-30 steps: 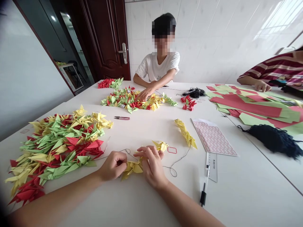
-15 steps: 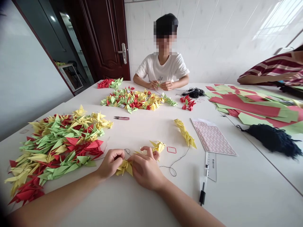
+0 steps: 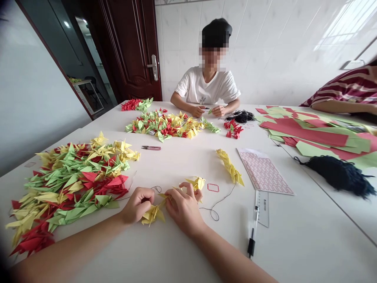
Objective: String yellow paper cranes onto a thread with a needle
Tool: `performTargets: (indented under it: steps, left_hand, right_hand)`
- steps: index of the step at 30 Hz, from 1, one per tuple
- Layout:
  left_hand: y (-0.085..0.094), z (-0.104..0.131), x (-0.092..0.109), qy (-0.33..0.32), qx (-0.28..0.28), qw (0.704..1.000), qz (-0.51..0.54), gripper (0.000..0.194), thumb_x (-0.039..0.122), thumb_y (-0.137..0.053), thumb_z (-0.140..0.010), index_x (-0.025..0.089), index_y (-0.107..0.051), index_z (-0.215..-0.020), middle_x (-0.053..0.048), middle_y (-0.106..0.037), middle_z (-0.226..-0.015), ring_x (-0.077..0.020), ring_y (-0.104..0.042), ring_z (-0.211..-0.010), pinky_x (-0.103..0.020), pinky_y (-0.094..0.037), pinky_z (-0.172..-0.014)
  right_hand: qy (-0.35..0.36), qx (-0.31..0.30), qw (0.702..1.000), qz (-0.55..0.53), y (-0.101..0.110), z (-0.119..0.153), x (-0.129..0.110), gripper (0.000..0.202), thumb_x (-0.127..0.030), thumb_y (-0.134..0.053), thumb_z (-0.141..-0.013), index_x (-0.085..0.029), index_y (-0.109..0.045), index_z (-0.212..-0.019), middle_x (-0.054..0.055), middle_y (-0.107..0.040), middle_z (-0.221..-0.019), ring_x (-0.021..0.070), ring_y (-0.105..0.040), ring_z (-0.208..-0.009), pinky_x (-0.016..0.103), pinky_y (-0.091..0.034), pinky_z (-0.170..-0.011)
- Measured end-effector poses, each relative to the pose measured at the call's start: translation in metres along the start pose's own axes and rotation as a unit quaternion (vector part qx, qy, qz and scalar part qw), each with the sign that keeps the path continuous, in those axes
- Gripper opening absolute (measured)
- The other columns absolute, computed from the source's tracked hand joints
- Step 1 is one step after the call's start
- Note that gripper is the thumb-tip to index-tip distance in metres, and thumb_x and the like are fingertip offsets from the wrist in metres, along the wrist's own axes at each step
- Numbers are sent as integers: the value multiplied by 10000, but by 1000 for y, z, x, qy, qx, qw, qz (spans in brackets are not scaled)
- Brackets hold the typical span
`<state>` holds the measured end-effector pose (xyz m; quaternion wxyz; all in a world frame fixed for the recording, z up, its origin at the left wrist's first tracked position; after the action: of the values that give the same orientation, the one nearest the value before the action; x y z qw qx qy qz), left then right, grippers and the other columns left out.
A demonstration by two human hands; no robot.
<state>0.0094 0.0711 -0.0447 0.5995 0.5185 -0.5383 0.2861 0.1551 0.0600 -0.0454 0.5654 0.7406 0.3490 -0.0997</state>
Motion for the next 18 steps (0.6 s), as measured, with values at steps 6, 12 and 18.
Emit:
performTargets:
  steps: [6, 12, 18]
  left_hand:
    - [-4, -1, -2, 12, -32, 999, 11, 332, 269, -418, -748, 186, -334, -438, 20, -337, -458, -102, -316, -478, -272, -234, -498]
    - [6, -2, -3, 68, 67, 994, 48, 216, 365, -529, -809, 182, -462, -715, 54, -386, -601, -94, -347, -548, -215, -287, -515]
    - [-1, -5, -3, 53, 17, 998, -24, 330, 429, -458, -883, 147, -558, -743, 27, -449, -597, -96, -377, -551, -214, -301, -505]
  right_hand:
    - [-22, 35, 999, -26, 8, -3, 5, 201, -329, -438, -918, -273, -609, -1008, 53, -696, -964, 282, -486, -1057, 462, -334, -833]
    - [-5, 42, 999, -11, 8, -1, 3, 214, -298, -411, -937, -293, -597, -1042, 38, -689, -1002, 273, -478, -1071, 466, -336, -847]
    - [-7, 32, 999, 5, 7, -2, 2, 197, -296, -451, -918, -291, -577, -1070, 39, -696, -996, 276, -460, -1068, 454, -340, -833]
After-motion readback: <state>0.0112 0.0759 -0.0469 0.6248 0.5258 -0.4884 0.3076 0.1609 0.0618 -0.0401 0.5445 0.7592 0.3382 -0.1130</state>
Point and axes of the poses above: each hand's wrist, its own z-axis away from the middle knuckle, its own y-axis out of the back of the hand, x = y × z, the point moved 6 cm from there along -z, towards the middle knuckle
